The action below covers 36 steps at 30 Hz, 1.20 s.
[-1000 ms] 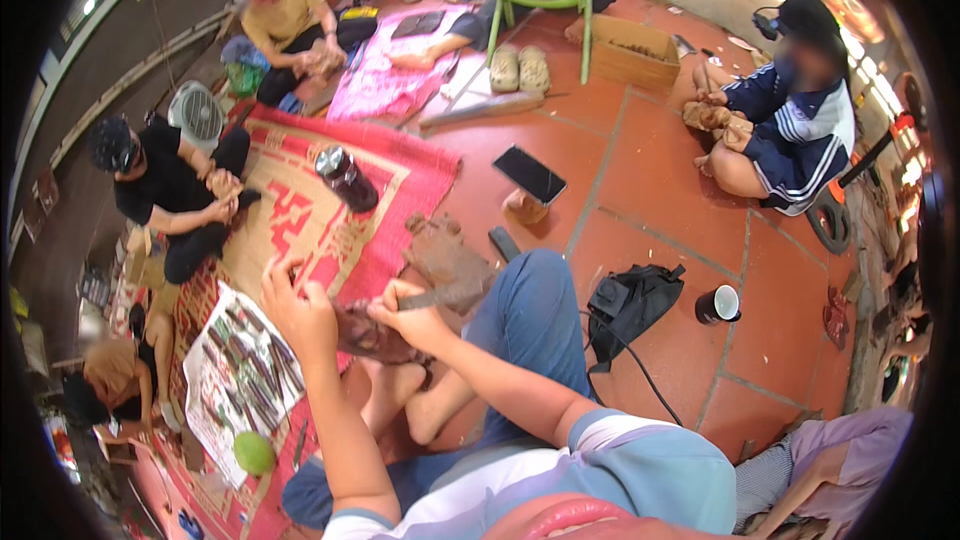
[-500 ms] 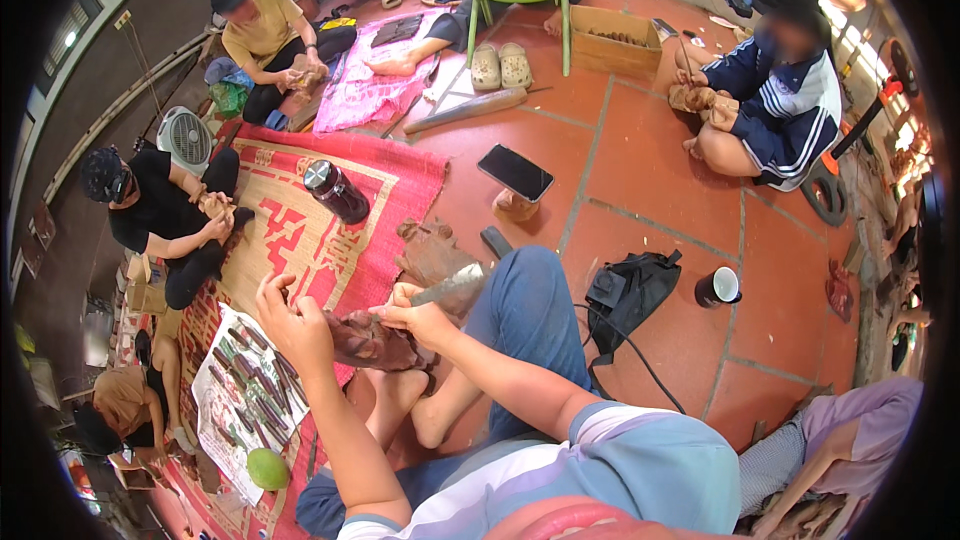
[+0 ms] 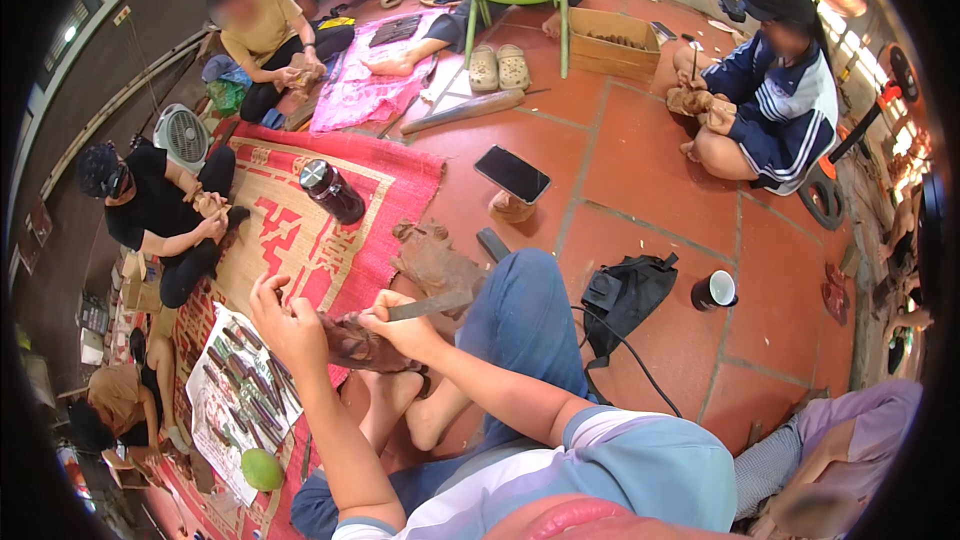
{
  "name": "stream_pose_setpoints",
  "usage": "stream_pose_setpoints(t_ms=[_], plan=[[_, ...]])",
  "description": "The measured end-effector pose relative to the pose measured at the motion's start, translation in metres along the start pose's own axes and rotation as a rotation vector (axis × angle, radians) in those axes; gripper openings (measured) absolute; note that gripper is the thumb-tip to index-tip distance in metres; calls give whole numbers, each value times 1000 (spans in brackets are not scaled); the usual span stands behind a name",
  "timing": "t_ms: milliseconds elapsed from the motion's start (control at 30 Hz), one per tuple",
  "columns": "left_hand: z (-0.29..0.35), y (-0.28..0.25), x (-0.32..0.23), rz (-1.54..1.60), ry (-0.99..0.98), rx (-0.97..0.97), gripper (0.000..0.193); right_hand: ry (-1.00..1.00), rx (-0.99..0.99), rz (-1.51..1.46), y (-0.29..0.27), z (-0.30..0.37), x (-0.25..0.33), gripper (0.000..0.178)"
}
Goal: The person sits on a mat and carves a piece of wood using a chisel. They hold the wood in their left hand and use the chisel in their right hand to shape the object, occasionally rotating it to access different sides.
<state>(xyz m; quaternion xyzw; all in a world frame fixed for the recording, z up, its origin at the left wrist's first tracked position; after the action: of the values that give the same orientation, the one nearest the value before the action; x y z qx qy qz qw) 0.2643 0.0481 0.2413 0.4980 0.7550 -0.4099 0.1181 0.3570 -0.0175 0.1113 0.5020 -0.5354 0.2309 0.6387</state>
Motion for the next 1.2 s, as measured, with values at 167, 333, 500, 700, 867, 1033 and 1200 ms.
stream_pose_setpoints(t_ms=[167,333,500,700,867,1033,1200], plan=[[-1,0,-1,-74,61,14,26,60,123,-458,-17,-5,-27,32],[2,-2,3,-78,36,5,24,9,10,-10,3,0,9,35],[3,0,8,-41,20,-21,25,261,1,-350,-11,-7,-1,37],[2,-1,6,-40,26,-33,24,126,28,-156,0,0,10,38],[3,-1,4,-41,26,-43,24,143,85,-325,-10,-8,0,37],[3,0,6,-77,28,-35,24,208,88,-410,-9,-6,2,35],[4,-2,4,-113,22,-48,25,103,82,-152,0,-4,20,35]])
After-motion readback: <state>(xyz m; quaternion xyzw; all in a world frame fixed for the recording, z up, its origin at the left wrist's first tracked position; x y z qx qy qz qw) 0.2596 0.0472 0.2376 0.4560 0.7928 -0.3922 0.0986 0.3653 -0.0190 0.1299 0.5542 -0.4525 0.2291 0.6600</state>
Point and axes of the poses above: each hand's wrist, its own z-axis away from the middle knuckle, its own y-axis out of the palm, x = y × z, the point moved 1 cm from there along -z, towards the middle knuckle, and after that the axes turned 11 degrees about z, right-handed, at the moved point
